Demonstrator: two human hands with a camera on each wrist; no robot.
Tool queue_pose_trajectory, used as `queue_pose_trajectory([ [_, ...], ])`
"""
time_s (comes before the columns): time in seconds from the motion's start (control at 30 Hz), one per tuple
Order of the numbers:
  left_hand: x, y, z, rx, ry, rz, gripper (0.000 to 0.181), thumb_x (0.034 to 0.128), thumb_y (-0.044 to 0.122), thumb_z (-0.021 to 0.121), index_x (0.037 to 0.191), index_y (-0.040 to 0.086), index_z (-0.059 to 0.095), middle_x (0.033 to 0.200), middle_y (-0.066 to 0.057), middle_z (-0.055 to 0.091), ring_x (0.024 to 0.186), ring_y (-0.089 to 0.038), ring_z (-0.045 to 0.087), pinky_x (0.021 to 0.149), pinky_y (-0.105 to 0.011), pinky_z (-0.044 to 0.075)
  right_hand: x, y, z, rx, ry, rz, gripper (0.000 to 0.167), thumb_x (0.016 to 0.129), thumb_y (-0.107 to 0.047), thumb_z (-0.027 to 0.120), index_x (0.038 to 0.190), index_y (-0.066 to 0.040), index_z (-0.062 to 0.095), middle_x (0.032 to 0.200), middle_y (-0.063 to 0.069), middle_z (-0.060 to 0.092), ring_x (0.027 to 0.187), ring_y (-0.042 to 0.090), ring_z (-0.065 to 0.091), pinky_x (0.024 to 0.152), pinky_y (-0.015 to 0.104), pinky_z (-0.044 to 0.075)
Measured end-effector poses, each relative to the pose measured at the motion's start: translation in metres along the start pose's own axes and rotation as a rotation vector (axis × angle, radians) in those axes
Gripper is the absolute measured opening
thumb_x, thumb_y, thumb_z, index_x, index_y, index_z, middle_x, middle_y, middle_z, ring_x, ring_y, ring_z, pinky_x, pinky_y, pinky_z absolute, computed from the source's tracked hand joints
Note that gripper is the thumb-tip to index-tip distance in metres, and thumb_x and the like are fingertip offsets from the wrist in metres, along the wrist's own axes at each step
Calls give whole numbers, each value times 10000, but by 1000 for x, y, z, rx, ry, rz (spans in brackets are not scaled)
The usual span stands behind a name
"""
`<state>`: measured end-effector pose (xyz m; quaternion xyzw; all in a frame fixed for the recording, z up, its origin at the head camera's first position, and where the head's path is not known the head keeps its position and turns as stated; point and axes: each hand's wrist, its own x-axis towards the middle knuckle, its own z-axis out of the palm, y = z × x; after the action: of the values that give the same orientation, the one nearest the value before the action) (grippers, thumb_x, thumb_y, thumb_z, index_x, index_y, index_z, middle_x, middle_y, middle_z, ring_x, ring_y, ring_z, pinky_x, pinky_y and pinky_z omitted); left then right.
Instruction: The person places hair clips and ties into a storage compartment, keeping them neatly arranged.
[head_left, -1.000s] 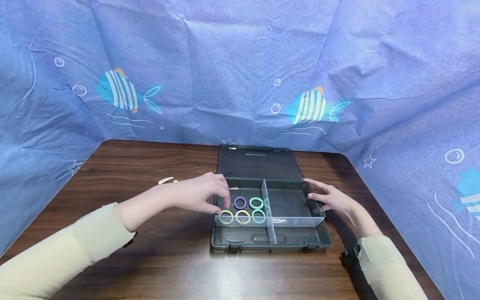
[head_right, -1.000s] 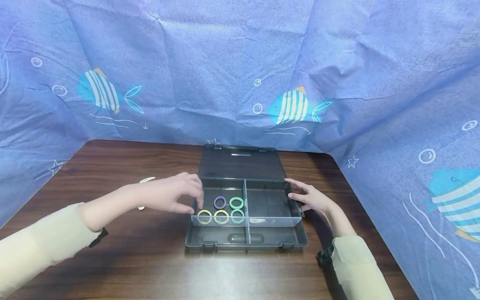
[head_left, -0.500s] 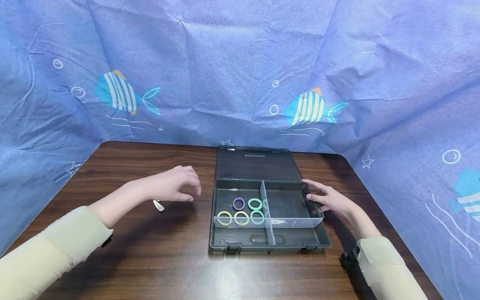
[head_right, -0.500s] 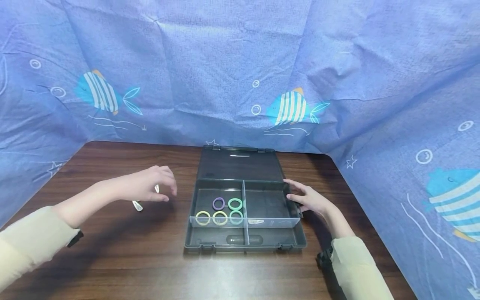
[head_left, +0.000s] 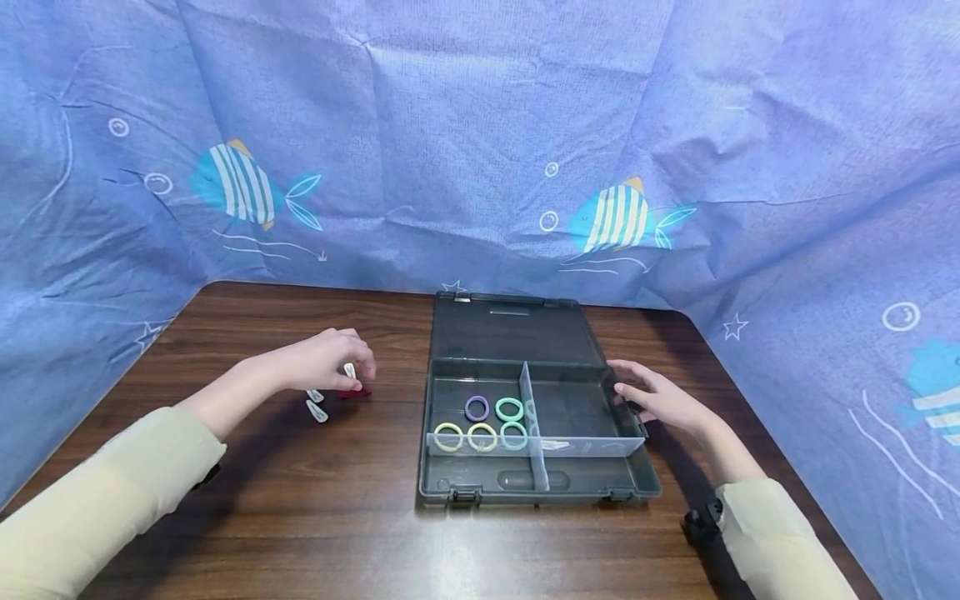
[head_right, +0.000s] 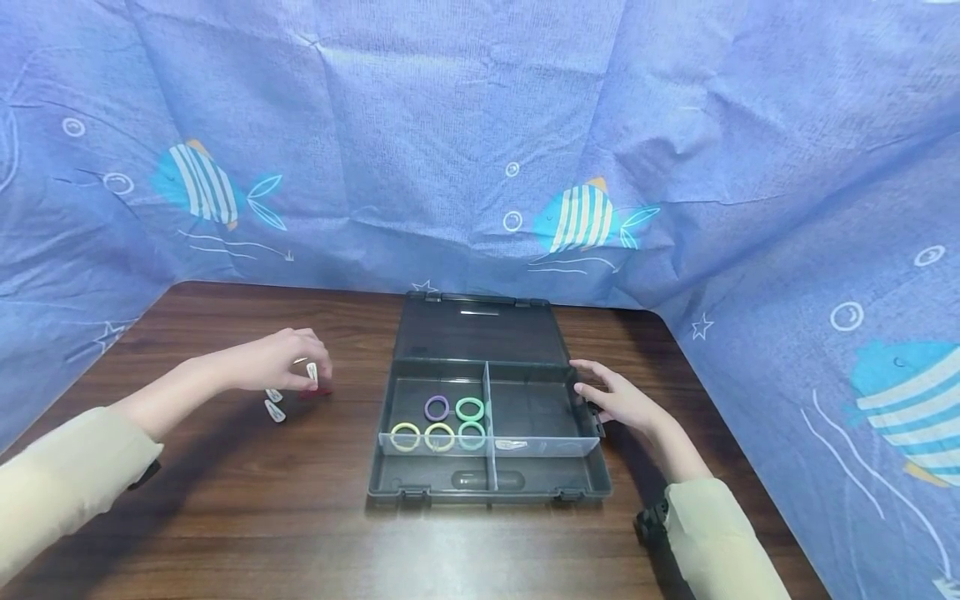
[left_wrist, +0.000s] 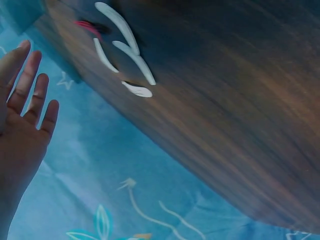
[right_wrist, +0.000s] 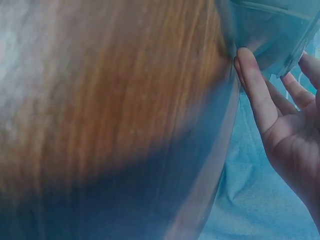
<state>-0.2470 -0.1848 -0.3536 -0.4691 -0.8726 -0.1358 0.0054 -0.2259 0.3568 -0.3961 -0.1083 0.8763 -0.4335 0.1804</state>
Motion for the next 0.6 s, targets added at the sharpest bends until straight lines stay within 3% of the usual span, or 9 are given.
queue_pose_trajectory([
  [0.3,-1,-18,18,-16,-16,-33,146,739,114,759,851,161,677,834,94,663,882,-156,548,774,-388,426,0,4,-3,26,-34,-22,542,996,-263,460,1488,-174,249,1379,250,407,1163,348,524,791,462,514],
  [0.47,-3,-26,24,-7,-30,-42,161,723,112,768,848,168,682,830,92,665,868,-151,541,768,-386,416,-1,5,-4,68,-46,-19,566,981,-250,495,1486,-166,255,1461,246,297,1109,229,572,785,438,512],
  [0.6,-5,-31,28,0,-20,-41,155,719,130,777,838,166,683,810,95,666,843,-151,544,750,-371,425,-1,5,-4,93,-52,-10,581,973,-255,513,1485,-161,256,1464,239,292,1093,181,576,770,416,510],
])
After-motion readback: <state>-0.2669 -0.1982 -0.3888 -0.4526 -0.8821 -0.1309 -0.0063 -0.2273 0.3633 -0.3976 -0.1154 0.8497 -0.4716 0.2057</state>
